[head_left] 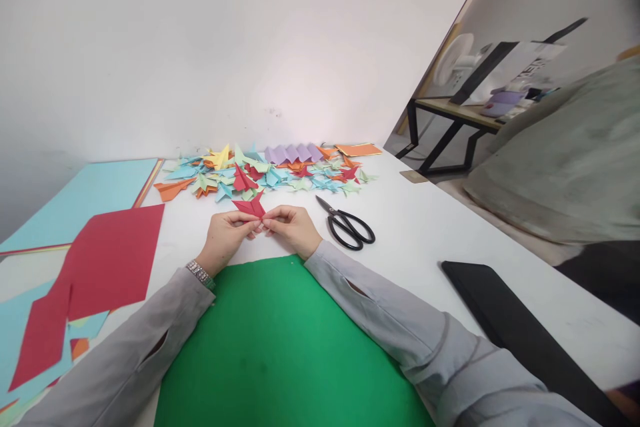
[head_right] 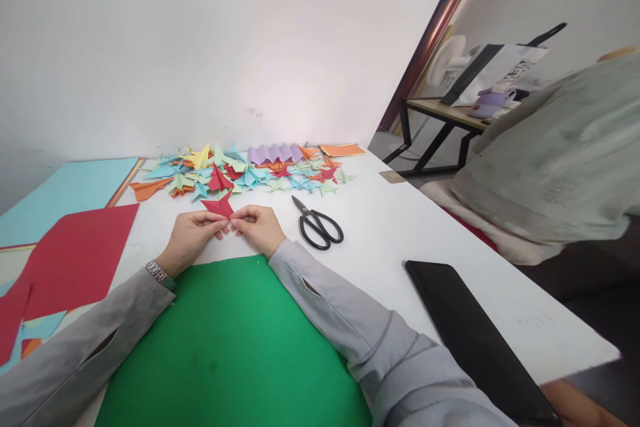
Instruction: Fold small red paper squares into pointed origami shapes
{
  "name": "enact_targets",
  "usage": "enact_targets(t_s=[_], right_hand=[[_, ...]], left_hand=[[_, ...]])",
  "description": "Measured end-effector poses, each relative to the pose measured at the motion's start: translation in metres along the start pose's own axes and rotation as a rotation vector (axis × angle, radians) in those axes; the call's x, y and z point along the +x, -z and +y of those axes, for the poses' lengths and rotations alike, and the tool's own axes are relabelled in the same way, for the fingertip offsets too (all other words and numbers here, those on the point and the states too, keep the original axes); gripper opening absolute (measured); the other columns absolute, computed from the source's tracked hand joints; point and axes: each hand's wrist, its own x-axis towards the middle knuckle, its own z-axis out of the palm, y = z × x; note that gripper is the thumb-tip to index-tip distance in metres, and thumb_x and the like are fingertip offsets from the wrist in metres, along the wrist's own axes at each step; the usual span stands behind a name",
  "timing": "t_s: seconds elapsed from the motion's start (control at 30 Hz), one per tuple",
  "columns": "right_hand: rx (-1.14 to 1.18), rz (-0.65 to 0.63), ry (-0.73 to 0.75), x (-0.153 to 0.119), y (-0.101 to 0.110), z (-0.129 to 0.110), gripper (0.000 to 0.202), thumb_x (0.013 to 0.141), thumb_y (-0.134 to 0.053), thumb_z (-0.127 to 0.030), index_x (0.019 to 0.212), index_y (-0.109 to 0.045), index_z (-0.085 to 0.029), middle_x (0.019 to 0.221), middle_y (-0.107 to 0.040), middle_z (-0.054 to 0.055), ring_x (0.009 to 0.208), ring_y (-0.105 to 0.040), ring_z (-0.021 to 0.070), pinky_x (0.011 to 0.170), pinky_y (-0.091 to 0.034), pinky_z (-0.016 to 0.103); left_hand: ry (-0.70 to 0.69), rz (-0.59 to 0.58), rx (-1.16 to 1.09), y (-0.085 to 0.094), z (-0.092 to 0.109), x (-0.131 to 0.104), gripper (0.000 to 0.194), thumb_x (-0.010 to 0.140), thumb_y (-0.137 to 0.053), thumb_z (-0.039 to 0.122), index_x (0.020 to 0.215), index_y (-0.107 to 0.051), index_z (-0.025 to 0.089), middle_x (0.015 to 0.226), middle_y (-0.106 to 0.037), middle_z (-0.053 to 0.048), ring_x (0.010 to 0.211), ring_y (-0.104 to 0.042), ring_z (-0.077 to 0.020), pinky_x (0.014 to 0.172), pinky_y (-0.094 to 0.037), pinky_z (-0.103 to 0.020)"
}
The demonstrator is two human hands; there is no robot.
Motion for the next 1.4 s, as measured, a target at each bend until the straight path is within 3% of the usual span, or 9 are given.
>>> enact_targets(t_s=[0.6, 1.4], right_hand=[[0.036, -0.01, -0.014, 0.0007, -0.0008, -0.001, 0.034, 0.054, -0.082, -0.038, 0.068, -0.061, -0.015, 0.054, -0.065, -0.001, 0.049, -0.061, 0.0115, 0.054, -0.051, 0.027], [0.072, 0.002, -0.022, 0.0018, -0.003, 0.0012, 0.028, 0.058, -0.079, -0.03, 0.067, -0.057, -0.016, 0.05, -0.062, -0.004, 0.048, -0.06, 0.0109, 0.051, -0.05, 0.024]], left_hand=[[-0.046, 0.012, 0.008, -0.0006, -0.0016, -0.0009, 0.02, 0.061, -0.076, 0.03, 0.07, -0.071, 0.013, 0.057, -0.068, -0.004, 0.048, -0.06, -0.0135, 0.051, -0.05, -0.027], [-0.066, 0.004, -0.009, 0.001, 0.0003, -0.0015, 0.026, 0.067, -0.073, 0.032, 0.081, -0.069, 0.01, 0.056, -0.068, -0.005, 0.046, -0.061, -0.0141, 0.05, -0.05, -0.027]])
